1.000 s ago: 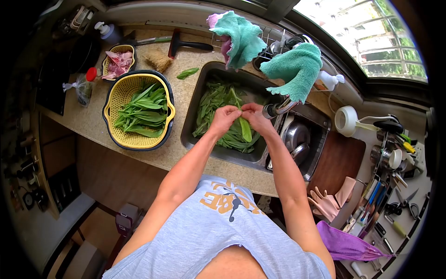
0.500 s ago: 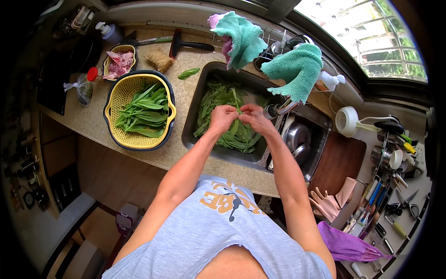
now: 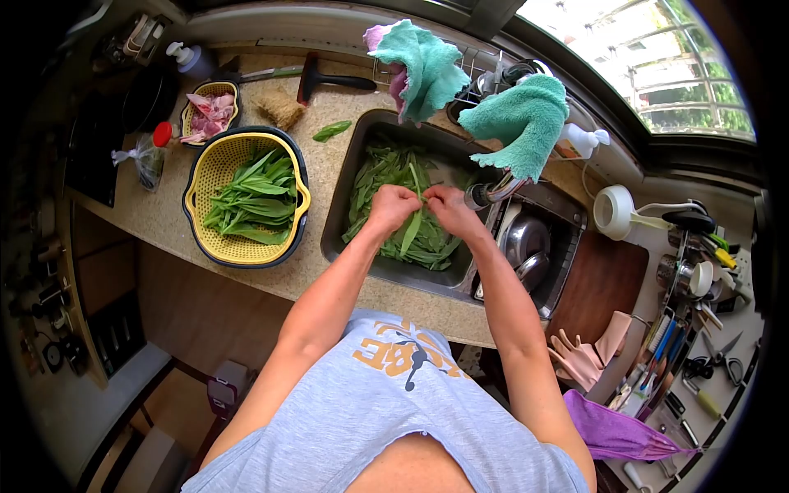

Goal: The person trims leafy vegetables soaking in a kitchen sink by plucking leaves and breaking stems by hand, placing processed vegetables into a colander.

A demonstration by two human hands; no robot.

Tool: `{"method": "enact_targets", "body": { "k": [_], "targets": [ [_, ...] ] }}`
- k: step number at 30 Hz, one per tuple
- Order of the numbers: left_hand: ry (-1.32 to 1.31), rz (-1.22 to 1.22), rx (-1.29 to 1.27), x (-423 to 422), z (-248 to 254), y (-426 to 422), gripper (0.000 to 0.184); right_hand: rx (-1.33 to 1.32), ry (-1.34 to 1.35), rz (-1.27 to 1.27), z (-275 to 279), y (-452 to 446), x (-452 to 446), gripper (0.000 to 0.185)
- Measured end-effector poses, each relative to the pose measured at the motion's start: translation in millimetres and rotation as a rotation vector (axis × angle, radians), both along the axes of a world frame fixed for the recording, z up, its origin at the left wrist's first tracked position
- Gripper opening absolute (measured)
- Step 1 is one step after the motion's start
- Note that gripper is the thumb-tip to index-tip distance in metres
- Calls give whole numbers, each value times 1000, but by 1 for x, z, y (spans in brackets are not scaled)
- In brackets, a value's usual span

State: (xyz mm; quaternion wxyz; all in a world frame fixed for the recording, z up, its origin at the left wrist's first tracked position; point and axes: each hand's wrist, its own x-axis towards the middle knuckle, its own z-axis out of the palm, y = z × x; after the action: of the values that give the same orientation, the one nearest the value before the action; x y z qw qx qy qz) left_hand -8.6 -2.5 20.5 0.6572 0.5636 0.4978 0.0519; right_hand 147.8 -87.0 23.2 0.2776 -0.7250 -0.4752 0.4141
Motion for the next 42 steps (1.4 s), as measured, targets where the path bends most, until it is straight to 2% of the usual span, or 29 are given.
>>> {"method": "enact_targets", "body": {
  "k": [1, 5, 10, 15, 20, 24, 26, 29, 35, 41, 42],
  "targets": [
    [-4, 24, 17, -1, -3, 0, 19, -64, 131, -63, -1, 0, 0, 22],
    [23, 147, 96, -3, -12, 1, 21, -17, 131, -100, -11, -6, 5, 22],
    [54, 216, 109, -1, -2, 2, 22, 69, 50, -125, 2, -8, 0, 22],
    [15, 238, 157, 2, -12, -4, 24, 10, 81, -87, -1, -9, -1, 25],
    [-117, 352, 43, 4, -21, -3, 22, -101, 61, 20, -4, -13, 2, 26],
    [-192, 404, -52, 6, -15, -1, 20, -72, 74, -114, 4, -14, -4, 22],
    [-381, 486, -257, 6, -9, -1, 22, -15, 77, -171, 4, -14, -4, 21],
    [-392, 448, -261, 7, -9, 1, 26, 64, 75, -160, 2, -13, -2, 22],
    [-455, 458, -262, 11, -11, -3, 35, -18, 134, -192, 10, -10, -1, 22],
    [-437, 422, -252, 13, -8, -2, 35, -29, 200, -178, 15, -10, -1, 25],
    [-438, 422, -251, 13, -8, -1, 35, -63, 283, -206, 20, -10, 0, 25]
  ]
}}
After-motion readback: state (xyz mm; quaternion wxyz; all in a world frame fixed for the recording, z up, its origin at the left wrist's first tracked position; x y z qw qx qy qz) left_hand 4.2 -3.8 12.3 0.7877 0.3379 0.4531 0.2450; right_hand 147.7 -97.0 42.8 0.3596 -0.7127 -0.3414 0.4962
